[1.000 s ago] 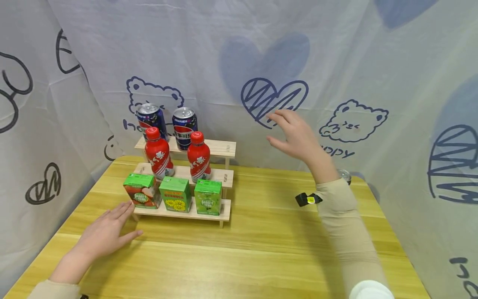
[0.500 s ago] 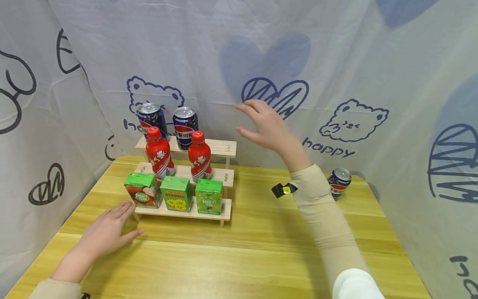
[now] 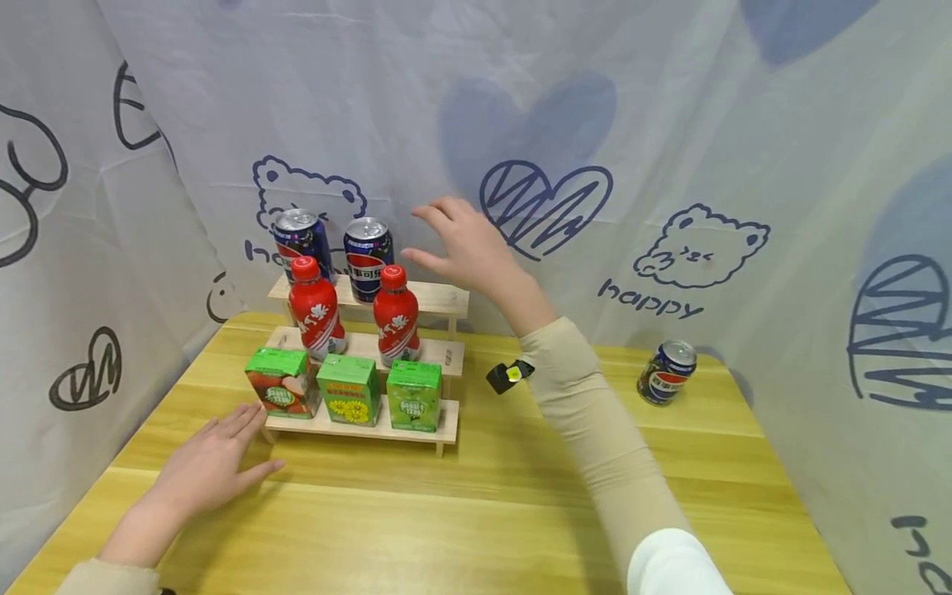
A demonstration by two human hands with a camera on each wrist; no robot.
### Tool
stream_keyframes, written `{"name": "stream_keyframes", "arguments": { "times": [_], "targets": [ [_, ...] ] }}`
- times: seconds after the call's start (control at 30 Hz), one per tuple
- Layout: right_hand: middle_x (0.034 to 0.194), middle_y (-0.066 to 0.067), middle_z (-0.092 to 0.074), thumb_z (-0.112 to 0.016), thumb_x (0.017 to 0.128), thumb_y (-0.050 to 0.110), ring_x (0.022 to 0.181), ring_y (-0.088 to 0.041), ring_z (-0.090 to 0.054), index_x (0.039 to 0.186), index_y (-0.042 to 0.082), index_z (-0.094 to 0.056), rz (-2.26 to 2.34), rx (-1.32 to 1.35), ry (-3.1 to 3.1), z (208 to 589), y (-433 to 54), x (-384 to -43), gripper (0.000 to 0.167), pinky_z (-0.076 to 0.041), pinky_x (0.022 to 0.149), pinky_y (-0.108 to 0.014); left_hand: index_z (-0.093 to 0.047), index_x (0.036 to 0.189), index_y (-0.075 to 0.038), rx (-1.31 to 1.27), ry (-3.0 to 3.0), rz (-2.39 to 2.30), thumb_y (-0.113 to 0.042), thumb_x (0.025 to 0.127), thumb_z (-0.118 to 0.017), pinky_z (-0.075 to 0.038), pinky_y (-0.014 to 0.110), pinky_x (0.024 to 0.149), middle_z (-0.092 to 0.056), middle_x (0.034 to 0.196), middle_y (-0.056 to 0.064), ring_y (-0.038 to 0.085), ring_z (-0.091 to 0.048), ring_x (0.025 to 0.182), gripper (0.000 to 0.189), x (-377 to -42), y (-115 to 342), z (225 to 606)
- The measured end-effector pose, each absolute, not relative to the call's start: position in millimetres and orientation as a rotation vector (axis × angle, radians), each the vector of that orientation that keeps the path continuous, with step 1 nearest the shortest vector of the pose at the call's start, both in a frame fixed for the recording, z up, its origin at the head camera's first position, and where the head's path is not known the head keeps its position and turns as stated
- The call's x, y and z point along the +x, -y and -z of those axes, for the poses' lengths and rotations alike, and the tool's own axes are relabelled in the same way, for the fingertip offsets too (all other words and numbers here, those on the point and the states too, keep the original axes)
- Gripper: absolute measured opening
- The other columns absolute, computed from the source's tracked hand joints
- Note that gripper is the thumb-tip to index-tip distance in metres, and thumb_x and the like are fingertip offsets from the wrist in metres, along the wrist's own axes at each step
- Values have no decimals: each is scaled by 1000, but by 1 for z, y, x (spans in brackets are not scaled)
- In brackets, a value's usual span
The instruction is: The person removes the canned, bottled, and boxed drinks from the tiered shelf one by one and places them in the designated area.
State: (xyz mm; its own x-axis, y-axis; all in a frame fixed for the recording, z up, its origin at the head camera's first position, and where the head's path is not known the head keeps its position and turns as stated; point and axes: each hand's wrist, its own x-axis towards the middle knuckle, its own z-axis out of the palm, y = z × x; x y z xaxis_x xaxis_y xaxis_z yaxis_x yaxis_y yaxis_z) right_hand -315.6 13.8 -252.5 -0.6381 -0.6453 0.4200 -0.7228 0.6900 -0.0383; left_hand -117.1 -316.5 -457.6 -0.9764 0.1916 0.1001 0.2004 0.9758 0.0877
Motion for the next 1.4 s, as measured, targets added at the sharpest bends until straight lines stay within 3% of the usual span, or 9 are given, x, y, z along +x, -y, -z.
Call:
{"name": "stream_keyframes", "arguments": {
  "times": [0.23, 0.67, 0.97, 1.4],
  "targets": [
    [141, -3, -50, -50, 93, 62, 129, -21, -47, 145, 21, -45, -278, 970, 2665, 252, 25, -309, 66, -48, 105, -36, -45, 142, 5, -303, 3031, 161, -59, 86, -63, -32, 63, 113, -40, 149, 27, 46, -41, 136, 86, -116, 317, 458],
    [150, -2, -41, -46, 90, 71, 136, -19, -40, 151, 21, -36, -262, 707, 2903, 250, 65, -319, 79, -47, 108, -35, -44, 143, 5, -305, 3016, 158, -58, 86, -64, -33, 63, 112, -41, 149, 27, 45, -41, 136, 87, -119, 316, 458],
    [143, -3, -46, -48, 88, 72, 128, -18, -44, 146, 18, -41, -212, 625, 2941, 258, 80, -322, 79, -52, 101, -34, -44, 142, 5, -294, 3029, 160, -59, 86, -64, -33, 63, 112, -41, 149, 28, 46, -40, 136, 87, -116, 318, 457],
    [142, 0, -45, -58, 83, 70, 129, -16, -43, 145, 19, -42, -165, 480, 2987, 259, 101, -322, 81, -52, 101, -33, -44, 142, 4, -294, 3021, 156, -58, 86, -64, -33, 62, 112, -41, 149, 27, 45, -41, 136, 86, -116, 317, 457]
  ]
}}
